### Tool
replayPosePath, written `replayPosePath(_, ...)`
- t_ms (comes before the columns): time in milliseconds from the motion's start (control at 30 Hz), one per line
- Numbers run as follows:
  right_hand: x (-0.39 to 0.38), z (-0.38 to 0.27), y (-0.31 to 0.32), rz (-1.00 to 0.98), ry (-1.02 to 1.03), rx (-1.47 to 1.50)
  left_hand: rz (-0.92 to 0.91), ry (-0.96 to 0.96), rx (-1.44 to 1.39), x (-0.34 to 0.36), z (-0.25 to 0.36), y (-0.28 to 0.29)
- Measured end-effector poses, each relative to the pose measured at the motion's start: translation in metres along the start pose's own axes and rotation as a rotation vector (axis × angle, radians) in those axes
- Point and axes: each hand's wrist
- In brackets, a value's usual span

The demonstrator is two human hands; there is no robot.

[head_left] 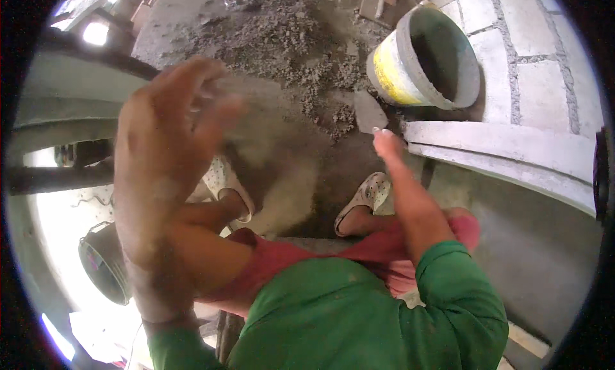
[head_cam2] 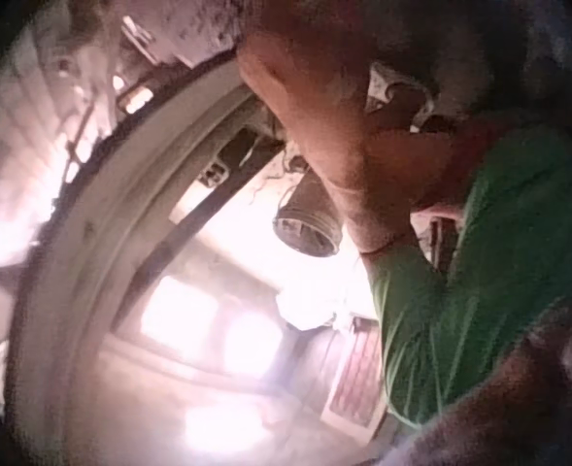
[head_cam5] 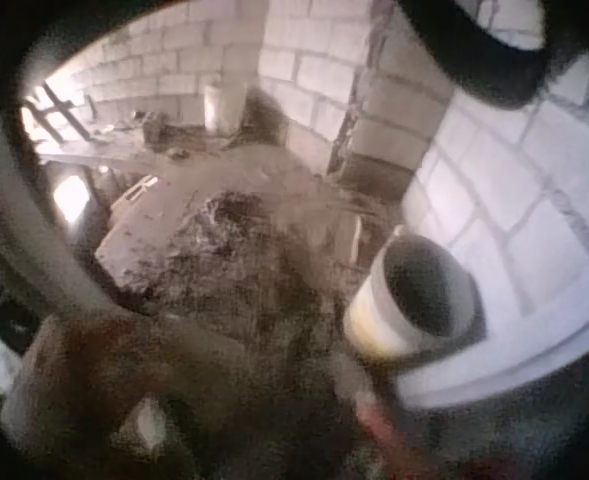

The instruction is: The person levels wet concrete on the ground using a wooden board, then smooths the surface with a trowel and applies water from a bottle.

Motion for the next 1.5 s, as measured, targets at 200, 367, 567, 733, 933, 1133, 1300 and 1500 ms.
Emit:
replayPosePath(200, -0.085, -0.018, -0.138, -0.237, 0.577, 0.219, -0.088, 0.003, -0.033, 0.006, 0.026, -0.017)
replayPosePath(367, -0.084, -0.075, -0.024, -0.464, 0.688, 0.041, -0.104, -0.028, 0.059, 0.006, 0.022, -0.022)
replayPosePath(567, -0.189, 0.024, 0.293, -0.083, 0.555, 0.335, -0.272, -0.117, 0.21, 0.024, 0.004, -0.049)
replayPosePath(733, -0.245, 0.268, 0.225, 0.548, -0.18, 0.043, -0.133, -0.074, -0.058, 0.013, -0.025, -0.073)
replayPosePath(933, -0.255, 0.389, 0.048, 0.583, -0.193, 0.227, -0.124, -0.207, 0.132, -0.004, -0.007, -0.09)
replayPosePath(1133, -0.242, 0.362, 0.057, 0.461, -0.275, -0.229, 0.08, -0.514, 0.169, 0.009, -0.026, -0.088)
replayPosePath(1300, -0.283, 0.322, 0.15, 0.665, -0.326, 0.085, -0.164, -0.147, 0.23, 0.015, 0.02, -0.058)
replayPosePath(1500, -0.406, 0.194, 0.351, 1.001, 0.201, 0.266, -0.297, -0.339, -0.441, -0.003, 0.074, -0.083)
Point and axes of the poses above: each hand's wrist, its own x-axis towards the middle knuckle, its own y-axis out of the back of the hand, z = x × y, and after that the axes turned 5 degrees about x, right-handed
